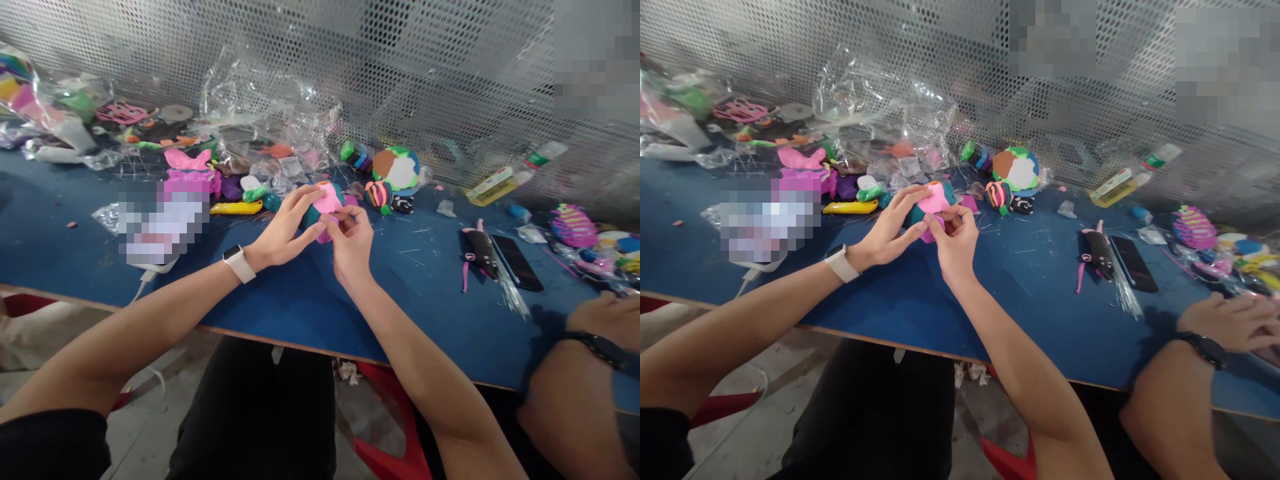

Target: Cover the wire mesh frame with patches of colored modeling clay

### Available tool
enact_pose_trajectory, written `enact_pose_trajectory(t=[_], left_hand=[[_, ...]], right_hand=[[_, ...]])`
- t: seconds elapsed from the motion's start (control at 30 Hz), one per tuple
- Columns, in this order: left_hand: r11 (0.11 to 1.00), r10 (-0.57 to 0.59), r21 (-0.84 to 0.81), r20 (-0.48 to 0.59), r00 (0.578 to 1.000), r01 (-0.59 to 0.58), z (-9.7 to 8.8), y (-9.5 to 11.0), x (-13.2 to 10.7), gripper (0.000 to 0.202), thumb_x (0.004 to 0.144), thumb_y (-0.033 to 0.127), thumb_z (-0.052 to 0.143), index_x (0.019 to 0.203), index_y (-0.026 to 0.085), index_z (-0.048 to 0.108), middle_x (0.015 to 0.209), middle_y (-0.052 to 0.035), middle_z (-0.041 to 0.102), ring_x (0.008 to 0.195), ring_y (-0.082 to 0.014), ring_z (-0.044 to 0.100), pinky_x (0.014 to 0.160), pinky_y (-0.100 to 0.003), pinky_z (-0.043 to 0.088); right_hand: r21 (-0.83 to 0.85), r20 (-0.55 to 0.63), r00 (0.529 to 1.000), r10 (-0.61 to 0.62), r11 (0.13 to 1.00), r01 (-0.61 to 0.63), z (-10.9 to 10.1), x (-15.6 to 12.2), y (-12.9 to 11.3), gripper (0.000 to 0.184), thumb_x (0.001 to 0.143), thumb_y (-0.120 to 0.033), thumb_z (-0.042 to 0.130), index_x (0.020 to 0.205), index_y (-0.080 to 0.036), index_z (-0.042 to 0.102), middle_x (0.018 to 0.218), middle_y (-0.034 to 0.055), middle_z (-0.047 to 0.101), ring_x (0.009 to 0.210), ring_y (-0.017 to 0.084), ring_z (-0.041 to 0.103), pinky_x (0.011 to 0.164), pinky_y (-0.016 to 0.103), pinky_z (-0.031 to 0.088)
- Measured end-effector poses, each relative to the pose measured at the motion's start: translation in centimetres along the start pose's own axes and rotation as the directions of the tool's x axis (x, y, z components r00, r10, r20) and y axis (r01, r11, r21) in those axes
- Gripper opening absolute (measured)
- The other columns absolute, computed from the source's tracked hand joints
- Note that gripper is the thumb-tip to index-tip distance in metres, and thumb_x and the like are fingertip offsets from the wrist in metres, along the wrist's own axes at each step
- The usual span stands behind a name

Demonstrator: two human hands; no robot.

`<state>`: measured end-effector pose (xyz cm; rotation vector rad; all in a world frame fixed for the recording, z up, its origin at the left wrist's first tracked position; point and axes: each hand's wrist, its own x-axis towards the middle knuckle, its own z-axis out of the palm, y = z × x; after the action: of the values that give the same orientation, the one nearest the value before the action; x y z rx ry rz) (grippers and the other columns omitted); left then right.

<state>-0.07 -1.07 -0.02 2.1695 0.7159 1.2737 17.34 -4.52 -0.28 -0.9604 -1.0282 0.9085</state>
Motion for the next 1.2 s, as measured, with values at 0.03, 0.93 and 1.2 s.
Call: enact_pose_trajectory(t=[0.03, 0.93, 1.2], left_hand=[[1.000, -0.009, 0.002, -0.005, 1.000, 0.009, 0.1, 0.1, 0.0, 0.065, 0.111, 0.065, 0.062, 0.162, 0.024, 0.061, 0.174, -0.0193, 0.055, 0.165, -0.0398, 0.048, 0.141, -0.062, 0.034], [0.973, 0.058, 0.226, -0.027, 0.998, -0.051, 0.6, -0.4, -0.3, 0.048, 0.113, 0.039, 0.060, 0.157, 0.019, 0.058, 0.165, -0.0209, 0.061, 0.163, -0.0344, 0.053, 0.140, -0.060, 0.041], [0.997, -0.075, 0.017, -0.137, 0.988, 0.078, 0.8, -0.8, -0.1, 0.043, 0.111, 0.049, 0.065, 0.146, 0.023, 0.065, 0.157, -0.0170, 0.066, 0.154, -0.0334, 0.059, 0.135, -0.056, 0.045]], right_hand=[[-0.005, -0.005, 1.000, 0.006, 1.000, -0.006, 0.0, 0.0, 0.0, 0.055, 0.077, -0.056, 0.101, 0.103, -0.031, 0.060, 0.091, -0.0030, 0.071, 0.091, 0.019, 0.074, 0.084, 0.035, 0.065], [0.021, -0.027, 0.997, 0.070, 0.997, -0.069, -0.9, 1.0, 1.1, 0.058, 0.077, -0.069, 0.099, 0.102, -0.028, 0.066, 0.087, -0.0034, 0.069, 0.082, 0.016, 0.069, 0.079, 0.032, 0.062], [0.141, -0.003, 0.974, 0.225, 0.965, -0.222, -1.1, 1.2, 0.6, 0.055, 0.071, -0.057, 0.106, 0.100, -0.028, 0.069, 0.096, -0.0020, 0.076, 0.084, 0.016, 0.073, 0.071, 0.029, 0.062]])
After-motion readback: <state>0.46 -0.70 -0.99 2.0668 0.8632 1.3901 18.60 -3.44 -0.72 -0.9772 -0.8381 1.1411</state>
